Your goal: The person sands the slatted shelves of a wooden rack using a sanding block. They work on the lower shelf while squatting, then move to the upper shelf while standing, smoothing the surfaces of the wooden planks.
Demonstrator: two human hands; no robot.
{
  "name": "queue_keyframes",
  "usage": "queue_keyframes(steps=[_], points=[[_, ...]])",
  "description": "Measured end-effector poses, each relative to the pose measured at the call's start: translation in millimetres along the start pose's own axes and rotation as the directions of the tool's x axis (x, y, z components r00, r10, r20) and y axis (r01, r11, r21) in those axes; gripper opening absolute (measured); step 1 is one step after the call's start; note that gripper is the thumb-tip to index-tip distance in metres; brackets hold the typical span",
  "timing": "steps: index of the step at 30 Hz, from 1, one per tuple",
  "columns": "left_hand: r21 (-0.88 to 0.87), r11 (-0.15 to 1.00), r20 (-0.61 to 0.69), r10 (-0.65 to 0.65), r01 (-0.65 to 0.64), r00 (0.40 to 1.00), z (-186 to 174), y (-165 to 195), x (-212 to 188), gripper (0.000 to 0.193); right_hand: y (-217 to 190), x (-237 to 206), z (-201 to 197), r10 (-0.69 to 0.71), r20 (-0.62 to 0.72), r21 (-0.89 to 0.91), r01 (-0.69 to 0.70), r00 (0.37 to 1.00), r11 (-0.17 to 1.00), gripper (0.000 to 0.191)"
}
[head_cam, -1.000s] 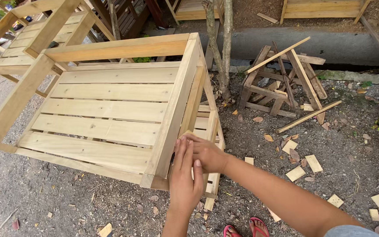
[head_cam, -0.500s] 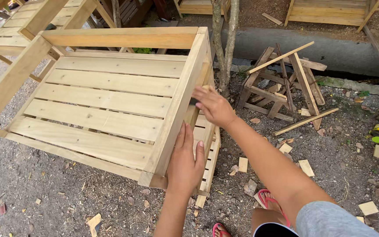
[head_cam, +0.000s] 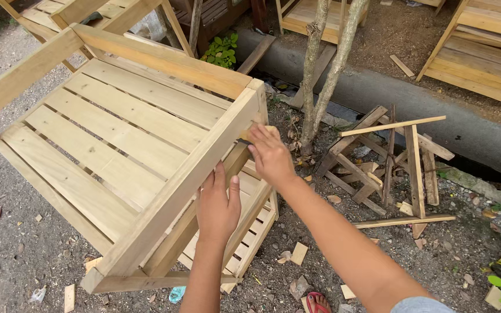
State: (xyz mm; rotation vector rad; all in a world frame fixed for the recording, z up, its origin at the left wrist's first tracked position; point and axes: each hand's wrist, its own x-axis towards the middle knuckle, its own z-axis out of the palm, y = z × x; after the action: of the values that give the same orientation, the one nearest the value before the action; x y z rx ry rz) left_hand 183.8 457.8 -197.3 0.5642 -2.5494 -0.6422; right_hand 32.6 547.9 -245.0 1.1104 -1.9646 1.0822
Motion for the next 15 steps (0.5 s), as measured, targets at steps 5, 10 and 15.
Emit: queue_keyframes(steps=[5,10,15], points=[[-0.152,0.988,-0.215,-0.026,-0.007,0.976,23.0,22.6,-12.6,0.053,0.7,-11.8,1.5,-0.357,0.161,0.328,0.291,0.920,0.899,0.030],[-0.137,0.991,-0.251,-0.033,-0.002,0.967,31.1,27.5,-17.6,0.055,-9.8,-4.3,-18.0,-0.078,0.172,0.121,0.057,0.982,0.991,0.027],[-0.268,0.962,-0.083,0.040,-0.061,0.996,62.2,42.7,-16.0,0.046,3.7,-103.3,-57.2,-0.100,0.389,0.099,0.067,0.916,0.993,0.034]])
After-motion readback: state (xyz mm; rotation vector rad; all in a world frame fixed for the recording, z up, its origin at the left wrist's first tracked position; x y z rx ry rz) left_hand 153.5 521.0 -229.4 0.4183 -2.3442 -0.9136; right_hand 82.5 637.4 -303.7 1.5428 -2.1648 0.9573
